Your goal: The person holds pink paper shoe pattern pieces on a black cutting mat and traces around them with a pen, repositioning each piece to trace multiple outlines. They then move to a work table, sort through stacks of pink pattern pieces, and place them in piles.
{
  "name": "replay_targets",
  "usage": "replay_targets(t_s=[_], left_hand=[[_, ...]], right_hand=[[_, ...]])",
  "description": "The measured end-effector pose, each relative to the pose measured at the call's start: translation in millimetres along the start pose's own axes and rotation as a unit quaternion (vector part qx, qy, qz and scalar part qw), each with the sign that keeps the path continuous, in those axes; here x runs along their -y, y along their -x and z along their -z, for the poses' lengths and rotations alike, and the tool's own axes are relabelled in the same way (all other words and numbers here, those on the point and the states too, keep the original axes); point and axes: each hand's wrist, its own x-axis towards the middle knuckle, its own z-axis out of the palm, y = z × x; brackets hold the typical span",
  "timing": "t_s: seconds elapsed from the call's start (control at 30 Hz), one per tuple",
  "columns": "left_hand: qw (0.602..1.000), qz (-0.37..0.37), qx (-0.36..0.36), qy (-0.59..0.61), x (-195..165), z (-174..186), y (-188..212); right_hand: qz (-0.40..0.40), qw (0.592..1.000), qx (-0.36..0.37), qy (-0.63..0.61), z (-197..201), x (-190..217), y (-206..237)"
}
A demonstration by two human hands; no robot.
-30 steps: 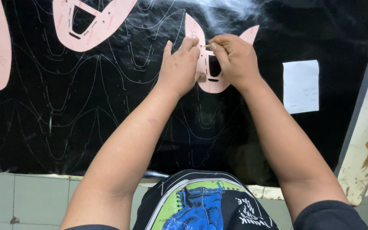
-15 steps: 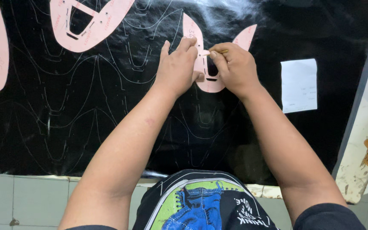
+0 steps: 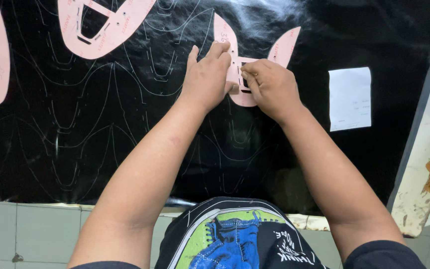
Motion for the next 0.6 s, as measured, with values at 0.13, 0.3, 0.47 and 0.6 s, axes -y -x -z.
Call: replay_targets(t_s=[0.13, 0.3, 0.47, 0.6], left_hand=[[1.000, 0.003, 0.005, 0.007, 0.7, -0.2, 0.0], [1.000, -0.006, -0.005, -0.004, 1.8, -2.7, 0.1], [1.000, -0.013, -0.011, -0.009, 3.5, -4.0, -0.1], [1.000, -0.010, -0.012, 0.008, 4.2, -3.8, 1.4]], right_hand=[[-0.050, 0.998, 0.028, -0.023, 5.3, -0.8, 0.7], [-0.058, 0.997, 0.019, -0.036, 6.3, -1.5, 8.0], [-0.045, 0.998, 0.023, -0.030, 4.7, 2.2, 12.7], [-0.035, 0.998, 0.053, -0.017, 9.1, 0.6, 19.7]])
